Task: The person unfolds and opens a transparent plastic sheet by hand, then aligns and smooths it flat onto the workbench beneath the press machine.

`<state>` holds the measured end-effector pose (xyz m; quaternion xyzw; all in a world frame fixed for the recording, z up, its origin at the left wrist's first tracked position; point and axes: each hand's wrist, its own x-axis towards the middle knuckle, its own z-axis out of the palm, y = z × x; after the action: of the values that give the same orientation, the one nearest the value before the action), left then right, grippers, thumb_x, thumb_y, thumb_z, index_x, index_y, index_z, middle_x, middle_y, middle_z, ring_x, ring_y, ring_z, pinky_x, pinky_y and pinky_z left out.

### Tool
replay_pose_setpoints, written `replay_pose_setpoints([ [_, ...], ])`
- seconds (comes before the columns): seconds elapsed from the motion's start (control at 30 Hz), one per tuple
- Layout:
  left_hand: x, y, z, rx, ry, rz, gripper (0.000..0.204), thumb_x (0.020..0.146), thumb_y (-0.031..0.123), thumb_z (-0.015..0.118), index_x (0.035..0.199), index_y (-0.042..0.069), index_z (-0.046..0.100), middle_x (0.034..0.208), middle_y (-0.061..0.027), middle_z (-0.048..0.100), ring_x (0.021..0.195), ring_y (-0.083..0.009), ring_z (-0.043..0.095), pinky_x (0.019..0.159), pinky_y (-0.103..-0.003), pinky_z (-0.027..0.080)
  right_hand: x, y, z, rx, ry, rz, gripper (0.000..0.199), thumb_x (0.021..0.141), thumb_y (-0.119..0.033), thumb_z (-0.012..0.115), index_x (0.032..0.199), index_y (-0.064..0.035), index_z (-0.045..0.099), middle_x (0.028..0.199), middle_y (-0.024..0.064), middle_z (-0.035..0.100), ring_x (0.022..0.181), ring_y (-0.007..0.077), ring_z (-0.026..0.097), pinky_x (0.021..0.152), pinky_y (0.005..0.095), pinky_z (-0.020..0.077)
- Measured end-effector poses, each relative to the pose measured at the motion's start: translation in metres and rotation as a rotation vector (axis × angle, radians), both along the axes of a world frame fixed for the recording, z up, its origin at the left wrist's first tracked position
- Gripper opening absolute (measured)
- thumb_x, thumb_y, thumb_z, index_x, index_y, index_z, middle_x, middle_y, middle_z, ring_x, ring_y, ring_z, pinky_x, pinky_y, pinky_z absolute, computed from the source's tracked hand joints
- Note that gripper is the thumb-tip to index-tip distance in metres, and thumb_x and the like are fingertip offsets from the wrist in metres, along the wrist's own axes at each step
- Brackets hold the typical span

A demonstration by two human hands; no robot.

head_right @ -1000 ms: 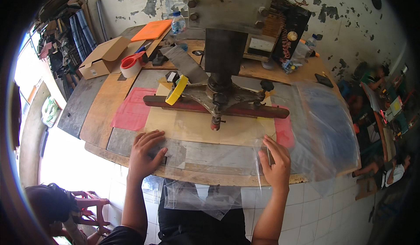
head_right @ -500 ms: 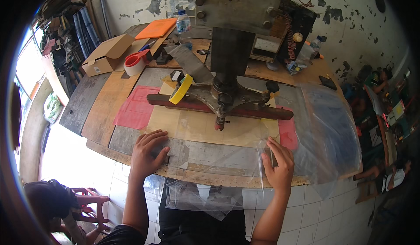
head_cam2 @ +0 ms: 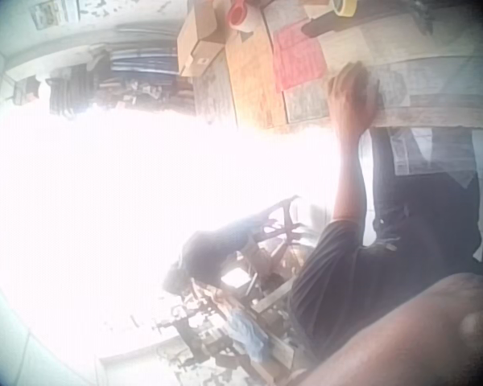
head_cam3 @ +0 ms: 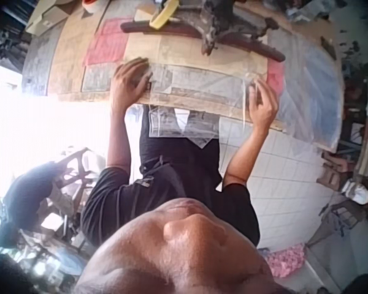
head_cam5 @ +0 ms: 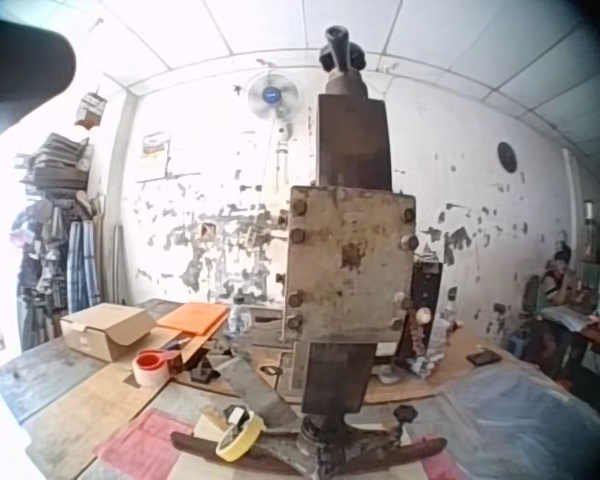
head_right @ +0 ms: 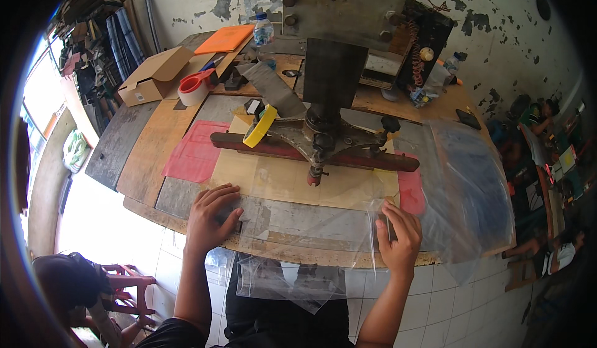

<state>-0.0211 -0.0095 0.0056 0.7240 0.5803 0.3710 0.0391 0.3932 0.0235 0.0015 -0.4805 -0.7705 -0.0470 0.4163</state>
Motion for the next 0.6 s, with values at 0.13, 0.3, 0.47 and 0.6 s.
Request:
replay_pose_setpoints([
  [0.13,-0.0007,0.0009,-0.0018,-0.010,-0.006,0.001,0.030,0.091,0.024,0.079,0.113,0.004,0.077,0.129,-0.0127,0.076,0.130,-0.0326,0.067,0.111,-0.048,0.047,-0.0011,0.0016,-0.0021,0.014,0.002,0.000,0.023,0.090,-0.008,0.077,0.111,0.0016,0.075,0.117,0.0143,0.079,0.104,0.0345,0.075,0.093,0.0432,0.0536],
  [0.3,0.0000,0.0009,0.0002,-0.010,-0.006,0.002,0.030,0.091,0.023,0.079,0.113,0.004,0.077,0.129,-0.0126,0.076,0.130,-0.0324,0.067,0.111,-0.048,0.048,-0.0021,0.0001,0.0003,0.005,0.009,-0.005,0.020,0.093,-0.009,0.075,0.109,0.0016,0.076,0.114,0.0144,0.079,0.103,0.0345,0.074,0.094,0.0429,0.0542],
  [0.47,-0.0001,0.0007,0.0002,-0.014,-0.008,0.003,0.030,0.090,0.023,0.079,0.113,0.004,0.077,0.130,-0.0124,0.076,0.131,-0.0323,0.067,0.111,-0.048,0.048,-0.0013,-0.0009,-0.0013,-0.017,0.024,-0.010,0.017,0.095,-0.010,0.074,0.108,0.0016,0.076,0.113,0.0145,0.080,0.103,0.0344,0.074,0.095,0.0426,0.0547],
  [0.6,0.0001,0.0008,-0.0003,-0.012,-0.008,0.000,0.030,0.090,0.022,0.079,0.113,0.004,0.077,0.130,-0.0123,0.076,0.130,-0.0322,0.067,0.111,-0.048,0.049,-0.0014,-0.0012,-0.0006,-0.016,0.023,-0.010,0.017,0.094,-0.009,0.074,0.107,0.0011,0.076,0.112,0.0142,0.080,0.102,0.0343,0.074,0.094,0.0425,0.0547],
])
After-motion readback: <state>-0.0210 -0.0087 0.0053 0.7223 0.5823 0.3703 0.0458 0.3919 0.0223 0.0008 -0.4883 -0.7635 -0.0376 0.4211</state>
